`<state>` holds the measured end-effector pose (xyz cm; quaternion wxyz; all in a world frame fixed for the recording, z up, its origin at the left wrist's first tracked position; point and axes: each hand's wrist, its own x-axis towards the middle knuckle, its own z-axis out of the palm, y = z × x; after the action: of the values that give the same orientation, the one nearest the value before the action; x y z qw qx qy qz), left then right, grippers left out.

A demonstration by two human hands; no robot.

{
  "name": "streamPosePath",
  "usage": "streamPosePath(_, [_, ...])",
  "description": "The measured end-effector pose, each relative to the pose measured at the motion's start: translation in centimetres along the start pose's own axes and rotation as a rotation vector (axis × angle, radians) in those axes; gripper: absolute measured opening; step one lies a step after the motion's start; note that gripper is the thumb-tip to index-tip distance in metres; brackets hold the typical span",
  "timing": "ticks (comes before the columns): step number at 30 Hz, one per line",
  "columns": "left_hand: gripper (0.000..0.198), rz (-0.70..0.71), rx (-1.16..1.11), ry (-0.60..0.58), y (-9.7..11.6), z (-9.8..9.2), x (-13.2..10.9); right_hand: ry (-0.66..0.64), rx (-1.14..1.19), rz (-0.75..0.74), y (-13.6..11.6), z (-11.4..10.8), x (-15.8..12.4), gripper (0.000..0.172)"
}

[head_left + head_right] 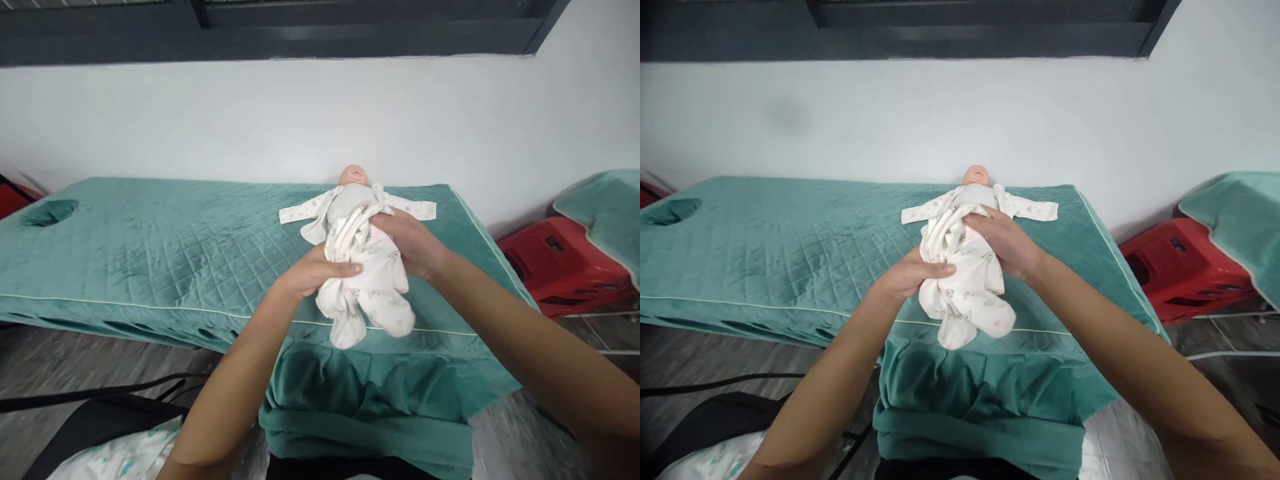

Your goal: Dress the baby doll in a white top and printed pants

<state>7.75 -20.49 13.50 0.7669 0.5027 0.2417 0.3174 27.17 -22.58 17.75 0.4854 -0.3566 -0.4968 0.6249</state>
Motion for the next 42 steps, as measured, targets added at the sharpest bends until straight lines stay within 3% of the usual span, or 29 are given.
streamPosePath(4, [0.057, 0.099, -0.087, 0.091, 0.2, -0.2, 0.3, -0.29, -0.148, 0.198, 0.1, -0.5, -0.6, 0.042])
streamPosePath(6, [0.058, 0.072, -0.095, 0.073, 0.0, -0.4, 0.3, -0.337, -0.236, 0.265, 0.1, -0.6, -0.8, 0.041])
streamPosePath(8, [0.062, 0.039, -0.089, 0.059, -0.3, -0.7, 0.1, -0.278, -0.241, 0.262, 0.2, -0.5, -0.7, 0.038])
streamPosePath(12, [0.071, -0.021, -0.05, -0.032, -0.6, -1.0, -0.5, -0.076, -0.079, 0.104, 0.3, 0.2, 0.0, 0.036])
streamPosePath(15, [0.073, -0.047, -0.04, -0.075, -0.7, -0.9, -0.6, -0.032, 0.022, 0.054, 0.4, 0.5, 0.3, 0.041])
streamPosePath(20, [0.061, 0.045, -0.198, 0.099, -1.0, -0.4, -0.1, -0.079, -0.03, 0.206, 1.7, -1.0, -0.7, 0.045])
streamPosePath(24, [0.054, -0.043, -0.186, 0.183, -2.0, 0.5, 0.9, -0.106, -0.081, 0.373, 4.0, -2.4, -2.3, 0.041])
streamPosePath(27, [0.045, -0.146, 0.023, 0.241, -3.0, 1.1, 2.1, 0.103, -0.032, 0.386, 6.5, -2.7, -3.6, 0.038])
streamPosePath(29, [0.037, -0.177, 0.337, 0.211, -3.5, 1.4, 3.0, 0.244, -0.045, 0.365, 8.3, -2.9, -4.5, 0.037])
streamPosePath(32, [0.028, -0.146, 0.917, 0.105, -4.2, 1.8, 4.1, 0.373, -0.267, 0.335, 10.6, -3.6, -5.7, 0.039])
streamPosePath(34, [0.029, -0.164, 1.176, 0.059, -4.5, 2.4, 4.5, 0.397, -0.483, 0.328, 11.8, -4.1, -6.2, 0.041])
streamPosePath(37, [0.033, -0.232, 1.327, 0.017, -4.7, 3.1, 4.6, 0.402, -0.643, 0.308, 13.1, -4.5, -6.5, 0.041])
streamPosePath(42, [0.035, -0.203, 1.3, -0.094, -4.6, 2.7, 4.5, 0.512, -0.685, 0.266, 14.3, -4.4, -6.8, 0.039])
